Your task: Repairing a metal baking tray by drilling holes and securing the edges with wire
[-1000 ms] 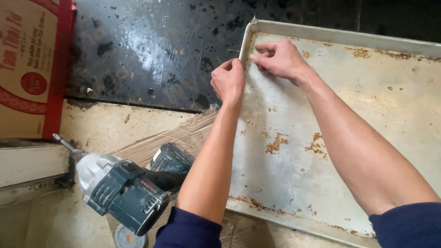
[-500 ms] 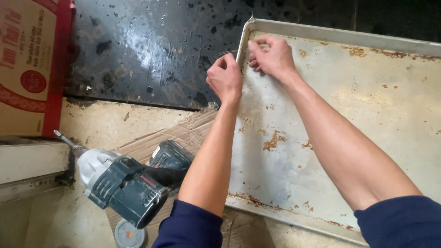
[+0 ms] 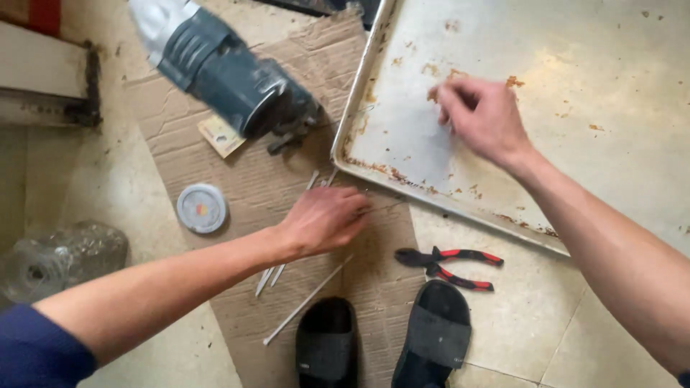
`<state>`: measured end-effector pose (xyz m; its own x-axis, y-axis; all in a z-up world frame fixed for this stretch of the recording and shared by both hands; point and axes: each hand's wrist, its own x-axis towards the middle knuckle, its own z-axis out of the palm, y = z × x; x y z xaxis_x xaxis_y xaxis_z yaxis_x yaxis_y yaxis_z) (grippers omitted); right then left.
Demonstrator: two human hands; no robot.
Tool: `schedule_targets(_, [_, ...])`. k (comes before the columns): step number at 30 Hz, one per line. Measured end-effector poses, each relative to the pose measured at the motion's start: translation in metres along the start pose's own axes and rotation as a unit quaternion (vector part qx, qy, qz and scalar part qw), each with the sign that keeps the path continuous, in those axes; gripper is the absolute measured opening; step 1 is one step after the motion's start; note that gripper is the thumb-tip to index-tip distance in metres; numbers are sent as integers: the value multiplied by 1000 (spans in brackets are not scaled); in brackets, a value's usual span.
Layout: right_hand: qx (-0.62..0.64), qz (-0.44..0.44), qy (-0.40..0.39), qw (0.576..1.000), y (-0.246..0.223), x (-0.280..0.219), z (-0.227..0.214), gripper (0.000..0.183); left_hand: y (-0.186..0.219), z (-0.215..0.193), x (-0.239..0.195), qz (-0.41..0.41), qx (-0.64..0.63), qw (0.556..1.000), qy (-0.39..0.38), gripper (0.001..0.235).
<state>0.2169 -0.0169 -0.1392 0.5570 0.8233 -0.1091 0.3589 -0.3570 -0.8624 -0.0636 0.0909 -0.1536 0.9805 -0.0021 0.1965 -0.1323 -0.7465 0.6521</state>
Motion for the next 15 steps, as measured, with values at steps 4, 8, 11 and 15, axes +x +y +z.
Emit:
schedule_targets(4, [-85,-68,-162,981,-35,-68,39,16,24,6,-85,-399,-62,892,-203,25])
schedule_targets(8, [-237,-244,-259,904,-30,-93,75,13,53,18,-88,-522,-103,838,-119,33])
schedule_targets(11, [-283,-246,-279,884,-53,-88,82,16,56,35,-70,-511,-65,856,-51,28])
schedule_targets(15, [-266,-208,-238,910,-46,-75,74,15,61,49,-58,-535,-69,842,-20,26])
